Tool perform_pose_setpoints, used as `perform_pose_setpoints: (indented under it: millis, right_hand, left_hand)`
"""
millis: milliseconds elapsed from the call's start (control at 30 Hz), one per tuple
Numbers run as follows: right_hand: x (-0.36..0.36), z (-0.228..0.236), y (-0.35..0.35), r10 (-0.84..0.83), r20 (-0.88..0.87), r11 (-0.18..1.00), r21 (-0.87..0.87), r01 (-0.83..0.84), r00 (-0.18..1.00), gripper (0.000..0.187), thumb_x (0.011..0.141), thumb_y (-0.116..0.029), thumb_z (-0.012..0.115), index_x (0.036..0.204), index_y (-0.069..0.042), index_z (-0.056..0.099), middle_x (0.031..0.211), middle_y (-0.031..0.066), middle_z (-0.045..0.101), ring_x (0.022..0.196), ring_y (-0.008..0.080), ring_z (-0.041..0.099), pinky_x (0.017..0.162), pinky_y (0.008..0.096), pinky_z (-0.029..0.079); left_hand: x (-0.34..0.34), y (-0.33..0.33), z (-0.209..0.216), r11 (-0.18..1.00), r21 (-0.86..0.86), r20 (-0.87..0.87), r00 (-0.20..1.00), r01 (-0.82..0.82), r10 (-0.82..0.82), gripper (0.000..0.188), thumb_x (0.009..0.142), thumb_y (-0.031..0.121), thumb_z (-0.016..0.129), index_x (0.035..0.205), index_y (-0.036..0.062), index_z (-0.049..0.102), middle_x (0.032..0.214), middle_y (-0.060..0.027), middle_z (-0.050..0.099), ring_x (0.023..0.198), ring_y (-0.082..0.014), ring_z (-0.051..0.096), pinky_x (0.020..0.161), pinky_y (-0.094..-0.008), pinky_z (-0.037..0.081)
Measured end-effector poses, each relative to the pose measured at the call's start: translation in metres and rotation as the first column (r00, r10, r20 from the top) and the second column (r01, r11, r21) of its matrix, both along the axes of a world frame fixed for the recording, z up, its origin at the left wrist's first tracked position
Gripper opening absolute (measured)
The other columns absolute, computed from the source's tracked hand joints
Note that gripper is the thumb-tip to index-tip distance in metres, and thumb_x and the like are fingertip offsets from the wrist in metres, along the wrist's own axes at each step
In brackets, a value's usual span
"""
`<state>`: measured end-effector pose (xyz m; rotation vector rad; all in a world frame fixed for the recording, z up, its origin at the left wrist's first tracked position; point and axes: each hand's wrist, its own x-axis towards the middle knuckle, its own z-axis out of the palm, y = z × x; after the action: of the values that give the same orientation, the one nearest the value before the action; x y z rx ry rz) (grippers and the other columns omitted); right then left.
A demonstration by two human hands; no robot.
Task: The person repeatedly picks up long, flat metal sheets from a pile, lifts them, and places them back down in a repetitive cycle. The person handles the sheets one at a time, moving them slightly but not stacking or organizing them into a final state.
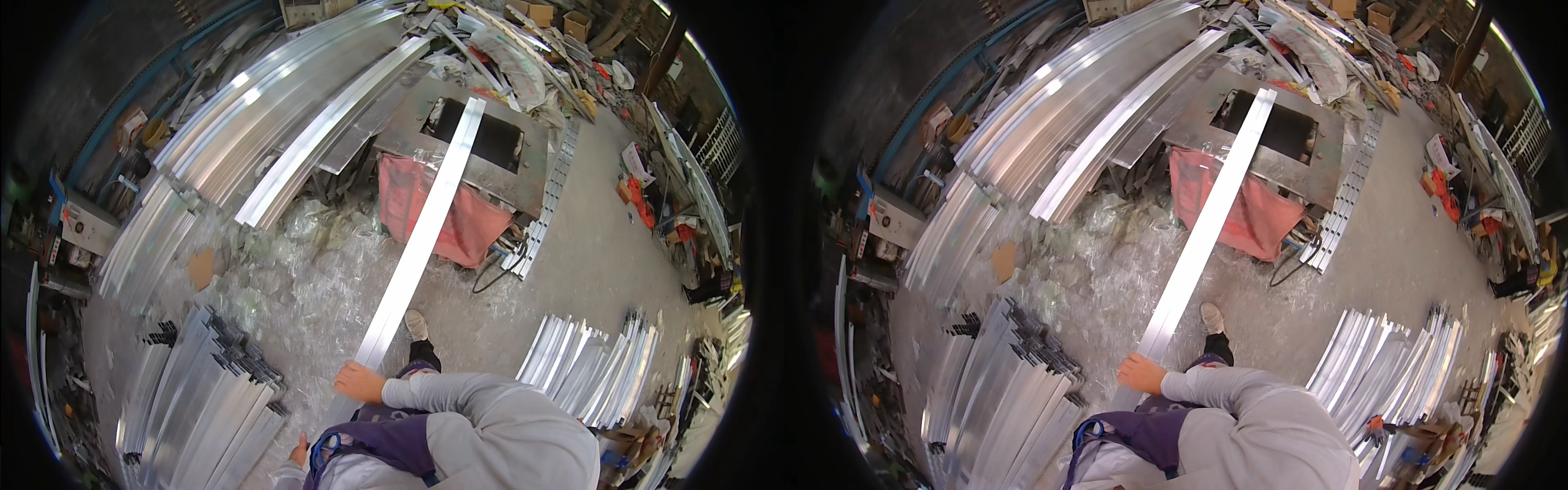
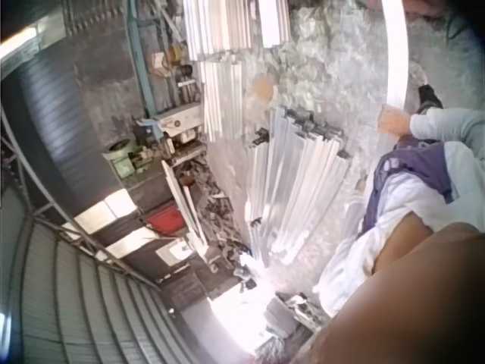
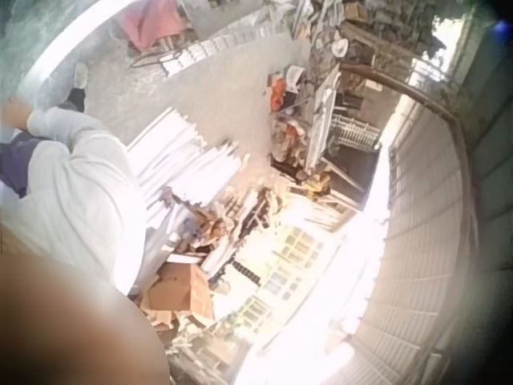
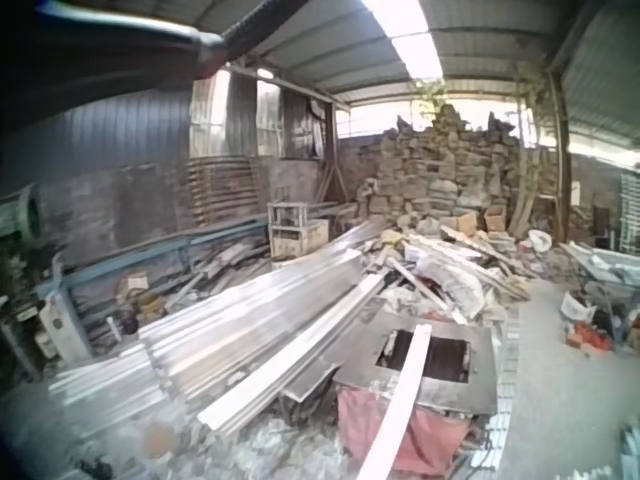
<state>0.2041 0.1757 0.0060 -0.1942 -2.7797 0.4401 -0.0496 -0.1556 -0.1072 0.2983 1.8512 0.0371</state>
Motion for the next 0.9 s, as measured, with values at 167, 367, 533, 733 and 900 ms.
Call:
perform_pose_setpoints:
  millis: [167,367,533,733,900]
  right_hand:
    - [0.045,0.006,0.17,-0.082,0.298,0.994,0.098,0.055,0.951,0.023,0.074,-0.009,0.061,0.096,-0.016,0.059,0.092,0.0042,0.057,0.1,0.024,0.055,0.093,0.0401,0.039]
    - [0.139,0.065,0.432,-0.569,0.213,0.593,0.775,0.217,0.794,0.026,0.078,-0.008,0.058,0.102,-0.014,0.066,0.099,0.0081,0.062,0.101,0.0254,0.058,0.098,0.0381,0.042]
    - [0.224,0.089,0.555,-0.614,0.159,0.653,0.652,0.385,0.773,0.019,0.081,-0.009,0.059,0.1,-0.011,0.057,0.11,0.0075,0.059,0.115,0.0245,0.053,0.106,0.0371,0.038]
    - [0.213,0.079,0.542,-0.592,0.23,0.677,0.661,0.323,0.772,0.016,0.081,-0.014,0.058,0.096,-0.011,0.06,0.101,0.0057,0.06,0.105,0.0236,0.054,0.104,0.038,0.038]
    - [0.151,0.045,0.421,-0.458,0.267,0.742,0.639,0.2,0.848,0.019,0.078,-0.012,0.059,0.097,-0.01,0.06,0.101,0.0083,0.058,0.108,0.0256,0.053,0.107,0.0418,0.034]
  left_hand:
    - [0.054,0.181,0.009,0.919,0.391,0.127,0.987,0.037,-0.094,0.08,0.095,0.065,0.032,0.137,-0.0003,0.048,0.141,-0.0203,0.048,0.132,-0.0293,0.044,0.107,-0.035,0.032]
    - [0.18,0.495,0.095,0.688,0.536,-0.315,0.872,0.489,-0.374,0.082,0.082,0.063,0.059,0.132,-0.0014,0.053,0.128,-0.0238,0.059,0.117,-0.0342,0.057,0.099,-0.039,0.042]
    - [0.244,0.647,0.179,0.629,0.689,-0.064,0.895,0.36,-0.442,0.077,0.08,0.064,0.061,0.114,-0.0046,0.065,0.108,-0.0256,0.066,0.104,-0.0388,0.063,0.09,-0.0407,0.047]
    - [0.232,0.631,0.145,0.64,0.695,0.006,0.888,0.327,-0.46,0.064,0.086,0.053,0.062,0.124,0.0017,0.061,0.114,-0.0175,0.067,0.105,-0.0277,0.063,0.089,-0.0354,0.046]
    - [0.164,0.487,0.069,0.718,0.592,-0.05,0.906,0.367,-0.421,0.07,0.089,0.057,0.055,0.129,-0.0005,0.057,0.124,-0.0176,0.062,0.117,-0.027,0.057,0.1,-0.0354,0.041]
